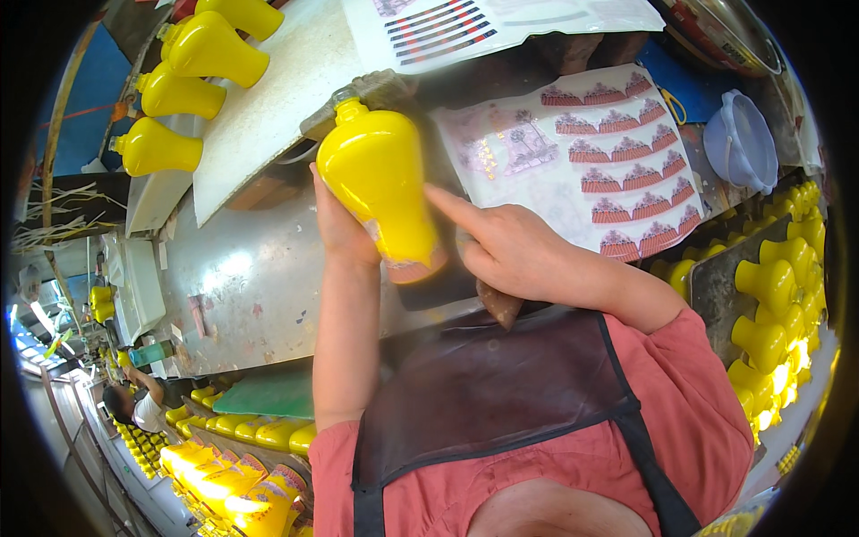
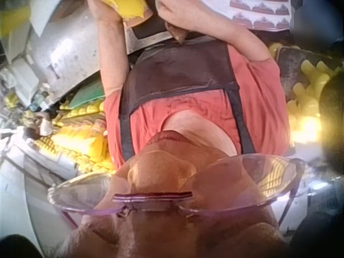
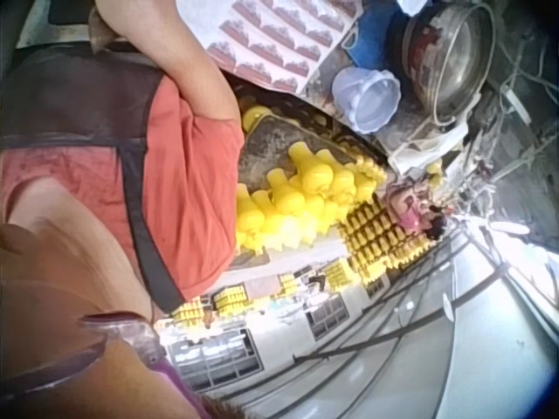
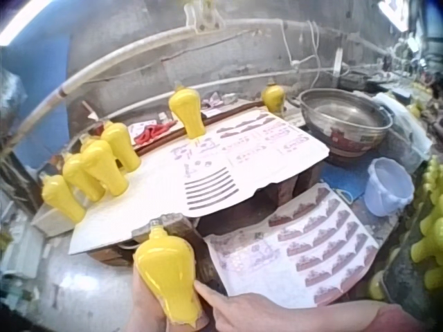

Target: The person applies a printed label to a yellow plastic container, smoothing it with a small tool. The person then places the labeled container on a nearby rack with other identical containers.

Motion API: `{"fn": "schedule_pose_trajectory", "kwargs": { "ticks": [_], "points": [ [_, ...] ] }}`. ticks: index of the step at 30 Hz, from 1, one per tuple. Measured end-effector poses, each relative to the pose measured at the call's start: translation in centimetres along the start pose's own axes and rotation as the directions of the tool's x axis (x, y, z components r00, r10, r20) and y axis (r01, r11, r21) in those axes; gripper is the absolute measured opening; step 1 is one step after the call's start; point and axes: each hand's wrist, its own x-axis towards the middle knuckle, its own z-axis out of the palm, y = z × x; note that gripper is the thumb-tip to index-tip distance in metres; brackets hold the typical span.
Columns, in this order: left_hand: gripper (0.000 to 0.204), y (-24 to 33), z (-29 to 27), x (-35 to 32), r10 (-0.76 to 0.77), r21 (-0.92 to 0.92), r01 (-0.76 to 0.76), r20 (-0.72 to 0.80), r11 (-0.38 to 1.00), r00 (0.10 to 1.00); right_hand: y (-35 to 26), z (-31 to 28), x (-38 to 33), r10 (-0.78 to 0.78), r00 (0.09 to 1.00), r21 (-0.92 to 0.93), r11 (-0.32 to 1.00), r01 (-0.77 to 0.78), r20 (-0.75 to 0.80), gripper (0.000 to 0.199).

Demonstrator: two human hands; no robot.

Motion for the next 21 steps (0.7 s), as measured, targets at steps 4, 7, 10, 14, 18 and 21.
{"fn": "schedule_pose_trajectory", "kwargs": {
  "ticks": [4,7,10,14,18,21],
  "points": [
    [0.062,-0.1,-0.3,-0.2,0.015,-0.055,-0.014,0.017,0.998,1.000,-0.1,0.0,0.1,0.002,1.000,-0.030,1.000,-0.002,-0.010,0.072],
    [0.062,0.1,-0.6,-0.5,0.020,-0.135,-0.005,0.107,0.991,0.994,-0.2,0.1,0.1,0.030,0.999,-0.059,0.998,-0.031,-0.014,0.071],
    [0.065,0.2,-0.5,-0.9,0.014,-0.158,0.010,0.148,0.987,0.989,-0.3,-0.1,0.4,0.090,0.996,-0.093,0.992,-0.089,0.007,0.069],
    [0.070,0.6,0.6,-1.9,0.009,-0.088,-0.008,0.021,0.996,1.000,-0.7,-0.8,1.1,0.078,0.989,-0.039,0.996,-0.084,-0.124,0.068],
    [0.073,0.7,1.6,-3.3,0.129,0.054,-0.129,0.000,0.990,0.992,-1.4,-1.5,2.6,0.127,0.979,-0.039,0.990,-0.135,-0.157,0.083],
    [0.070,-0.2,1.3,-4.2,0.357,0.315,-0.387,0.153,0.867,0.922,-1.8,-1.0,4.3,0.074,0.968,-0.062,0.994,-0.091,-0.239,0.103]
  ]
}}
